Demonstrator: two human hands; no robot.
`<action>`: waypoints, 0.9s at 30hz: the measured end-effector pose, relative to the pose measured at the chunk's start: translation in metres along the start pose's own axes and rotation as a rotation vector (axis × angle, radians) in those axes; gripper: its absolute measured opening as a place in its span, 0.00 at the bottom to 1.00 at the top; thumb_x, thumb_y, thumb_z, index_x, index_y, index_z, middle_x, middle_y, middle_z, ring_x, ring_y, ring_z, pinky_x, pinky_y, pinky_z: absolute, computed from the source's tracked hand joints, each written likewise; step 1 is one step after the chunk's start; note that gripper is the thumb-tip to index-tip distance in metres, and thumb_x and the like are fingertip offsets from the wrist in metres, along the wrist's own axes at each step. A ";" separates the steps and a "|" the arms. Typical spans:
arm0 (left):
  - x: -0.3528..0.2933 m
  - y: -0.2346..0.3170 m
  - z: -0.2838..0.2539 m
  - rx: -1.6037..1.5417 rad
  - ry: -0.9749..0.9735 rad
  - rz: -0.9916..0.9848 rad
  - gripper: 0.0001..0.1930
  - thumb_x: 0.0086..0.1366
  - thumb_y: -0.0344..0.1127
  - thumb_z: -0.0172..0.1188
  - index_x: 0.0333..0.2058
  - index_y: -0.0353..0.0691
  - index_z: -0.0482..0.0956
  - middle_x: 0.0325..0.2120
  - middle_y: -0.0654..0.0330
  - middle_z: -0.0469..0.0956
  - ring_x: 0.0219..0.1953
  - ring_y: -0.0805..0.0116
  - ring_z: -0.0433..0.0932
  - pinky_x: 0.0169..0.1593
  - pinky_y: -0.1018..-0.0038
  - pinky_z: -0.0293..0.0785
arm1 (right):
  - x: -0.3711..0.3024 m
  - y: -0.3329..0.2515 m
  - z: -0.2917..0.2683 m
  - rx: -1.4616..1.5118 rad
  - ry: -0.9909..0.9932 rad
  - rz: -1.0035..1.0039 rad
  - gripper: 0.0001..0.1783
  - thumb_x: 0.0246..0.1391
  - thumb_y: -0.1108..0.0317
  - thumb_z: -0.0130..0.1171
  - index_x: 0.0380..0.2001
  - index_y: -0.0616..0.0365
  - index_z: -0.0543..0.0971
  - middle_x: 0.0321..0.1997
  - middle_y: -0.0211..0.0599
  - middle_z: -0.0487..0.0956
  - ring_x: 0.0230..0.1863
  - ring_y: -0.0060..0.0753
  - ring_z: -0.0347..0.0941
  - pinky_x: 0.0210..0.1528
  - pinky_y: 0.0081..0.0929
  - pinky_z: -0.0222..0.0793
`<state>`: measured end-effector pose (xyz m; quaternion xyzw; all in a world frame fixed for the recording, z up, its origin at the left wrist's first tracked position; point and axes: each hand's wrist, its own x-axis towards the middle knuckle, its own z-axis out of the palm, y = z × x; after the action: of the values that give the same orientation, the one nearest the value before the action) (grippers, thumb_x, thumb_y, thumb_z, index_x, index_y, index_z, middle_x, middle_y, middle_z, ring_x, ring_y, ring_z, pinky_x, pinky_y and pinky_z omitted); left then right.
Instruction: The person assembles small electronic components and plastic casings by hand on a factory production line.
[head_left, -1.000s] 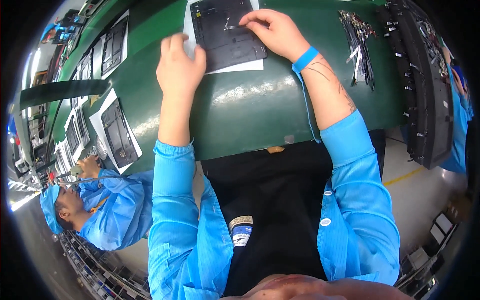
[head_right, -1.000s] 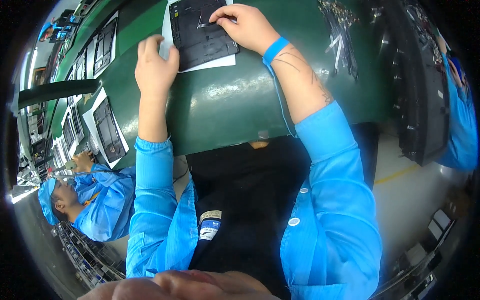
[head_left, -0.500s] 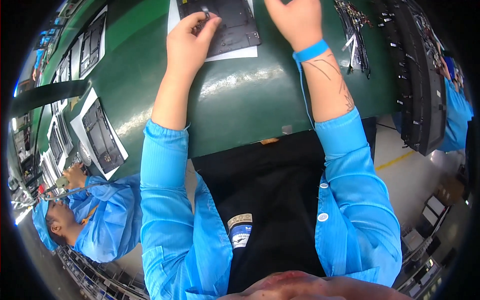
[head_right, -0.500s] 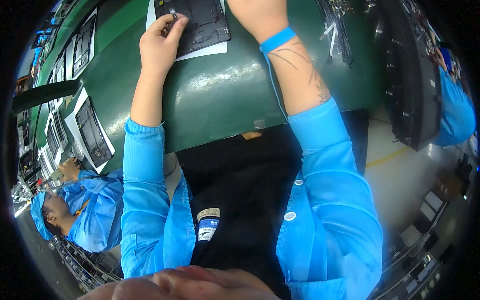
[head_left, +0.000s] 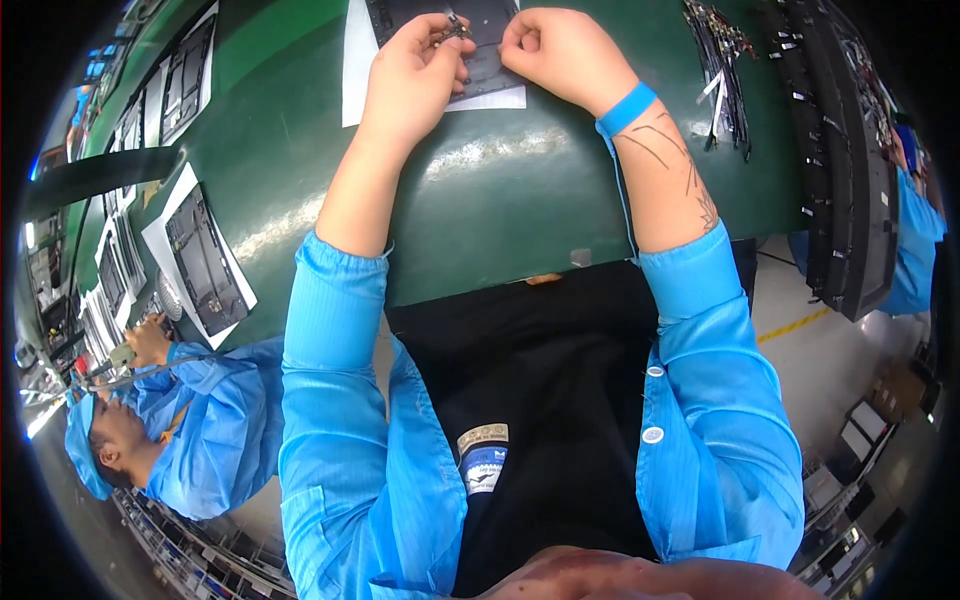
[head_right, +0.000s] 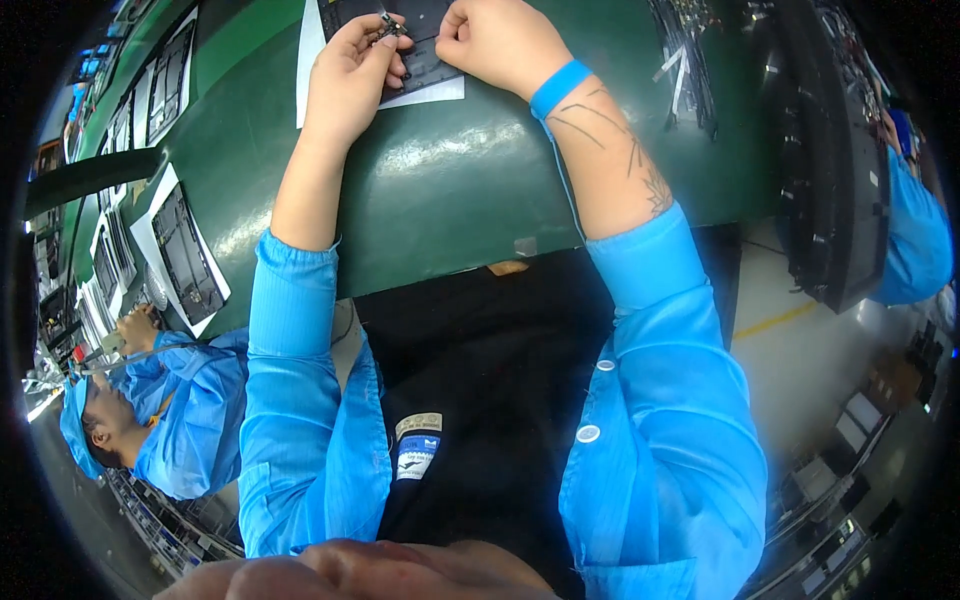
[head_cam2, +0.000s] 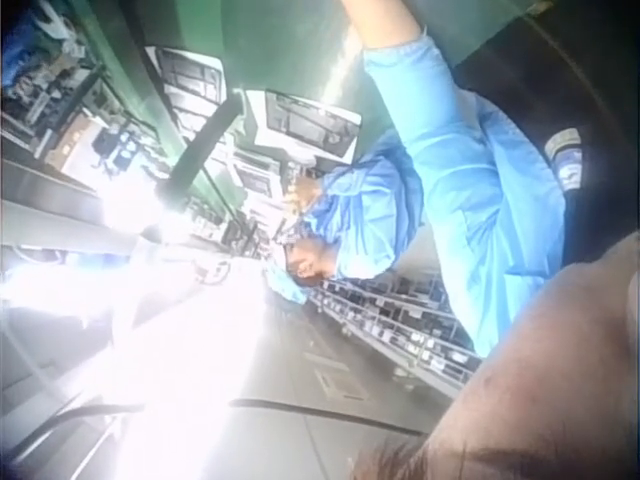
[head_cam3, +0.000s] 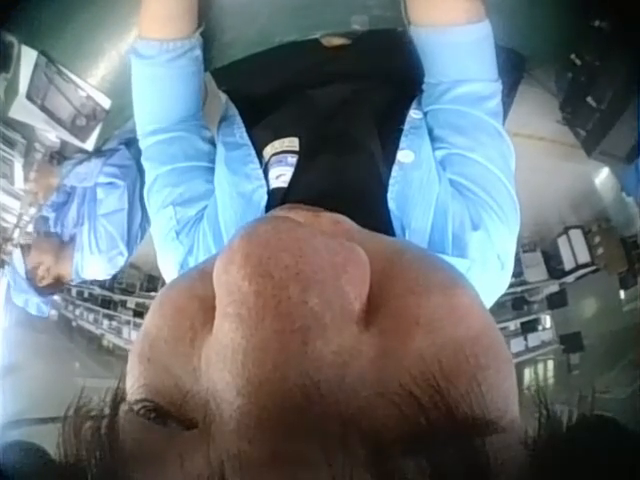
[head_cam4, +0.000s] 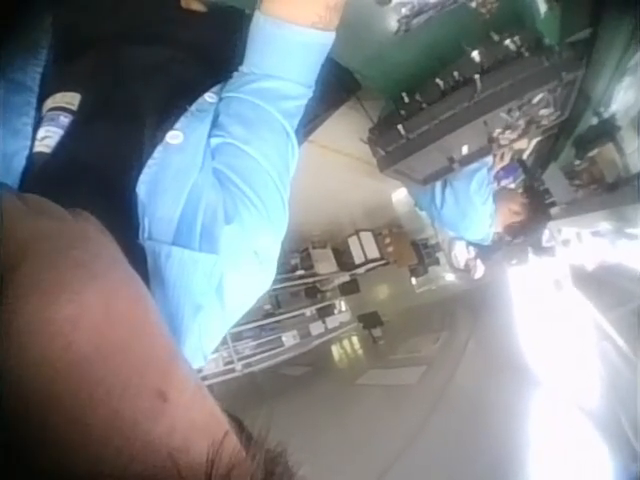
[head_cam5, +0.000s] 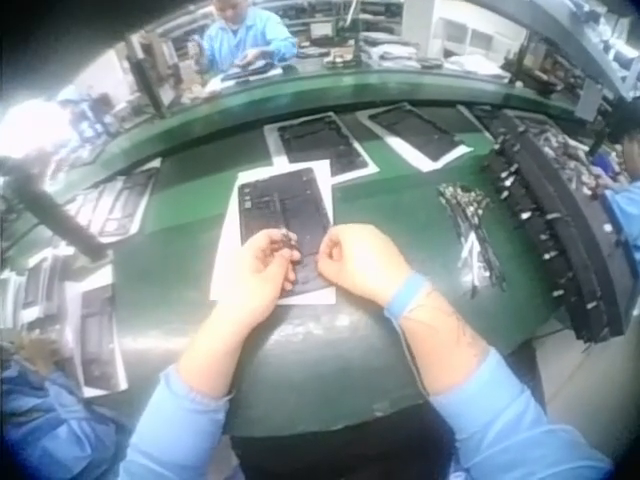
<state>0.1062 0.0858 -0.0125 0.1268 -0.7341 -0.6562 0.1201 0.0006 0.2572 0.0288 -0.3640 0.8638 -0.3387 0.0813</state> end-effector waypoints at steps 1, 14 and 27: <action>-0.001 0.000 0.000 0.022 0.005 -0.014 0.12 0.74 0.28 0.54 0.52 0.30 0.77 0.38 0.58 0.83 0.31 0.77 0.78 0.36 0.79 0.79 | 0.000 0.000 -0.001 0.000 0.002 0.002 0.11 0.48 0.62 0.70 0.28 0.59 0.86 0.26 0.44 0.84 0.28 0.42 0.82 0.35 0.33 0.77; 0.000 0.002 -0.002 0.052 0.065 -0.058 0.12 0.72 0.30 0.57 0.50 0.30 0.78 0.35 0.58 0.85 0.30 0.77 0.80 0.33 0.79 0.78 | 0.000 0.002 0.001 0.182 0.013 -0.116 0.07 0.49 0.67 0.65 0.29 0.60 0.82 0.28 0.43 0.83 0.31 0.38 0.81 0.38 0.31 0.77; -0.002 0.001 0.001 0.191 -0.050 -0.033 0.13 0.73 0.33 0.58 0.51 0.33 0.79 0.35 0.63 0.85 0.30 0.81 0.78 0.35 0.82 0.76 | 0.002 0.007 0.008 0.468 -0.158 0.008 0.07 0.60 0.71 0.63 0.36 0.65 0.84 0.32 0.37 0.86 0.33 0.23 0.80 0.39 0.22 0.76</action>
<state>0.1076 0.0874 -0.0113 0.1334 -0.7939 -0.5881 0.0785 -0.0018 0.2556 0.0180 -0.3570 0.7541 -0.5000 0.2321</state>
